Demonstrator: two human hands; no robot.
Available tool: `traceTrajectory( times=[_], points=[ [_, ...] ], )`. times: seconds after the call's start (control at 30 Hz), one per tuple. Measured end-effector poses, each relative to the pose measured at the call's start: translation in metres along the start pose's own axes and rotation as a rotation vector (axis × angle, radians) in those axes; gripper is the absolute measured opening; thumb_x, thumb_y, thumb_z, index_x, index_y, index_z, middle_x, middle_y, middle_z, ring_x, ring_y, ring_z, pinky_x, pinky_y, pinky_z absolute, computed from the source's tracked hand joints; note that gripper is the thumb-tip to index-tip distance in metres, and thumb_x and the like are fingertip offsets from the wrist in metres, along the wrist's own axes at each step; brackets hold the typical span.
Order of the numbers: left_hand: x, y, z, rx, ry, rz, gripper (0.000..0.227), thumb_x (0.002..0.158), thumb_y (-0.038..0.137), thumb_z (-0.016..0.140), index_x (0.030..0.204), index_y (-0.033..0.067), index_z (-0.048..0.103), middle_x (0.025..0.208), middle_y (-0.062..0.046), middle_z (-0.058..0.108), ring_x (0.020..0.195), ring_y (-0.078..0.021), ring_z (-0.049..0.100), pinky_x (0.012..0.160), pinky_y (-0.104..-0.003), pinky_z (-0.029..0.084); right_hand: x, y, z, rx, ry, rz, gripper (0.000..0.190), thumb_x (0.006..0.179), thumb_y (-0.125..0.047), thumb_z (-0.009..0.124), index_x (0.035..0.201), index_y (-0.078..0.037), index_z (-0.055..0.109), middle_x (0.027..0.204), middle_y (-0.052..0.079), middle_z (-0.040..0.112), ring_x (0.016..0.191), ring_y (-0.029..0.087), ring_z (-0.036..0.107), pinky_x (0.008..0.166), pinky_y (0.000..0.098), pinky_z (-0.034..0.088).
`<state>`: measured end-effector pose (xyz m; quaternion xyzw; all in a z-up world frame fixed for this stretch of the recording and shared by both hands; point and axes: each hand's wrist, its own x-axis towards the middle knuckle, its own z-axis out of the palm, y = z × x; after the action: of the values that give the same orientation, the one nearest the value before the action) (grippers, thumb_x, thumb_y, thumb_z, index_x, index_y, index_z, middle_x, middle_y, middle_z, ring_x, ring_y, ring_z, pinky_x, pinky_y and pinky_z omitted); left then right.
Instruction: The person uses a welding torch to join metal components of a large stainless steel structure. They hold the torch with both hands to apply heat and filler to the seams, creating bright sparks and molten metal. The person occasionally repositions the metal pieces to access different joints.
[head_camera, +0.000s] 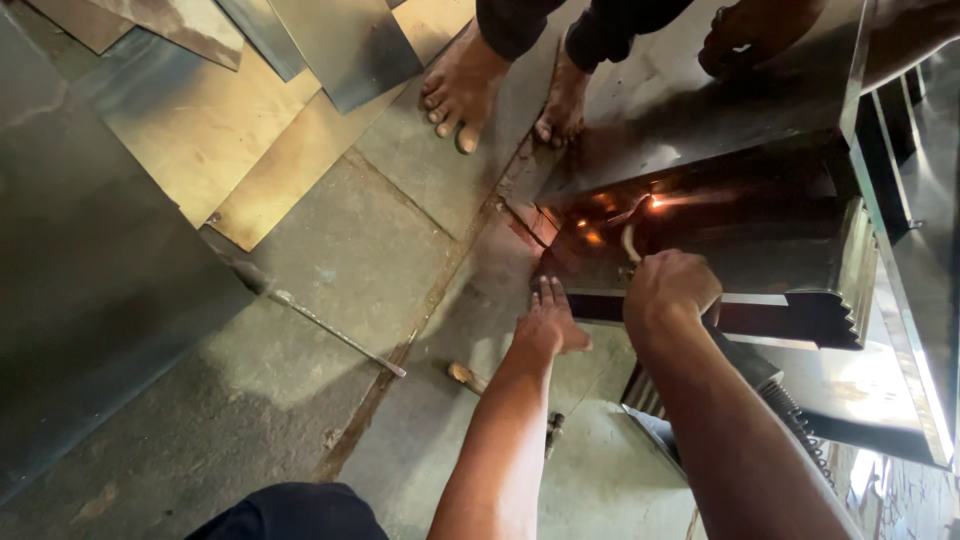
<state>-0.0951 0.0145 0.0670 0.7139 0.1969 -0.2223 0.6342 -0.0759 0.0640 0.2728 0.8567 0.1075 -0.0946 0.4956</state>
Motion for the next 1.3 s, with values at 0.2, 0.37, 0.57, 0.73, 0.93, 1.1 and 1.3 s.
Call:
traceTrajectory(
  times=[0.2, 0.37, 0.57, 0.73, 0.93, 1.1, 1.3],
  points=[
    [-0.003, 0.001, -0.002, -0.008, 0.002, 0.006, 0.137, 0.072, 0.046, 0.083, 0.164, 0.0104, -0.012, 0.175, -0.008, -0.011, 0.161, -0.0312, 0.006, 0.122, -0.056, 0.028, -0.001, -0.001, -0.002, -0.007, -0.017, -0.028, 0.038, 0.093, -0.022, 0.074, 0.126, -0.003, 0.072, 0.125, 0.018, 0.073, 0.108, 0.036, 0.073, 0.071, 0.0514, 0.066],
    [0.008, -0.005, 0.005, 0.0, 0.031, 0.019, 0.139, 0.068, 0.038, 0.085, 0.165, 0.0101, -0.012, 0.174, -0.01, -0.01, 0.16, -0.0304, 0.011, 0.123, -0.054, 0.028, -0.006, -0.004, 0.001, 0.193, 0.005, 0.029, 0.046, 0.093, -0.024, 0.071, 0.131, 0.003, 0.063, 0.126, 0.025, 0.068, 0.108, 0.038, 0.073, 0.071, 0.0485, 0.067],
    [0.022, -0.011, 0.017, 0.035, 0.064, 0.041, 0.139, 0.071, 0.047, 0.085, 0.163, 0.008, -0.011, 0.174, -0.01, -0.009, 0.16, -0.0307, 0.008, 0.121, -0.06, 0.027, -0.03, 0.021, 0.018, 0.162, 0.075, -0.066, 0.046, 0.096, -0.028, 0.065, 0.13, 0.003, 0.063, 0.125, 0.025, 0.068, 0.11, 0.037, 0.073, 0.081, 0.0431, 0.063],
    [0.017, -0.01, 0.013, 0.041, 0.088, 0.067, 0.135, 0.073, 0.048, 0.084, 0.164, 0.0077, -0.008, 0.174, -0.013, -0.007, 0.159, -0.0338, 0.012, 0.122, -0.054, 0.031, -0.042, 0.04, -0.002, 0.056, 0.13, -0.069, 0.045, 0.096, -0.025, 0.064, 0.131, 0.002, 0.063, 0.126, 0.025, 0.067, 0.113, 0.037, 0.07, 0.08, 0.0444, 0.063],
    [0.002, -0.002, -0.001, 0.044, 0.024, 0.037, 0.134, 0.075, 0.047, 0.083, 0.164, 0.0085, -0.009, 0.174, -0.012, -0.008, 0.159, -0.0336, 0.012, 0.122, -0.054, 0.031, -0.037, 0.064, -0.024, -0.005, 0.089, 0.022, 0.037, 0.097, -0.022, 0.064, 0.128, -0.003, 0.07, 0.132, 0.021, 0.067, 0.12, 0.036, 0.068, 0.08, 0.0461, 0.064],
    [-0.005, 0.002, -0.005, 0.024, 0.007, 0.019, 0.132, 0.075, 0.043, 0.082, 0.164, 0.0103, -0.01, 0.174, -0.009, -0.01, 0.16, -0.0305, 0.008, 0.122, -0.053, 0.031, -0.022, 0.063, -0.025, 0.019, 0.09, 0.1, 0.039, 0.099, -0.025, 0.063, 0.128, 0.001, 0.07, 0.125, 0.026, 0.07, 0.108, 0.036, 0.075, 0.075, 0.0439, 0.064],
    [-0.001, 0.003, -0.011, 0.033, 0.007, 0.024, 0.134, 0.075, 0.044, 0.082, 0.164, 0.0105, -0.012, 0.174, -0.01, -0.01, 0.16, -0.0316, 0.009, 0.124, -0.051, 0.029, -0.025, 0.061, -0.028, 0.019, 0.133, 0.063, 0.039, 0.1, -0.026, 0.062, 0.127, 0.001, 0.069, 0.129, 0.029, 0.065, 0.108, 0.04, 0.072, 0.07, 0.0474, 0.065]
  ],
)
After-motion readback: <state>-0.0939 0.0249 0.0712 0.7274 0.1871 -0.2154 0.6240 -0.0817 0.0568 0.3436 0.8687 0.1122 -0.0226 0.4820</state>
